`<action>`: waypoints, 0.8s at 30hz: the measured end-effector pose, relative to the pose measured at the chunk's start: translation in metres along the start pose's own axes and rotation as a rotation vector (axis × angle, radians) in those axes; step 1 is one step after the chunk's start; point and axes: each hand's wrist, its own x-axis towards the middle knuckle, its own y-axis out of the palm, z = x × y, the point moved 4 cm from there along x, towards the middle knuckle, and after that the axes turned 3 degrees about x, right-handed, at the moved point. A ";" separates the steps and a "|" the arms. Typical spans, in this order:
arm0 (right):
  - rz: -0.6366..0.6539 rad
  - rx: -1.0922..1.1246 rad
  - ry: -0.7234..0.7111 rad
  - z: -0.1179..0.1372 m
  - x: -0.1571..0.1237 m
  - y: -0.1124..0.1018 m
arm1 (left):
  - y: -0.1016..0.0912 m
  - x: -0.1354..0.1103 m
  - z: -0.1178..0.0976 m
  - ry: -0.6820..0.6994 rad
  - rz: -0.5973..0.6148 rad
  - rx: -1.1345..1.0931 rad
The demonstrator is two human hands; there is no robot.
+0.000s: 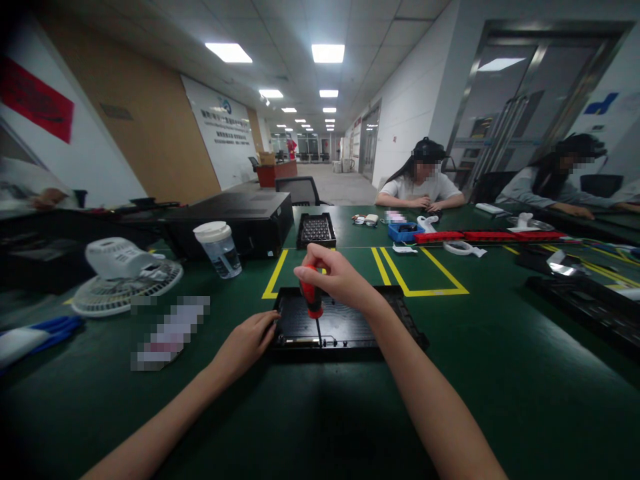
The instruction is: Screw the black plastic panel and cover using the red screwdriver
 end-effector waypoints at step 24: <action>-0.125 -0.255 -0.051 0.007 0.000 0.000 | 0.000 0.001 0.000 -0.003 0.012 0.044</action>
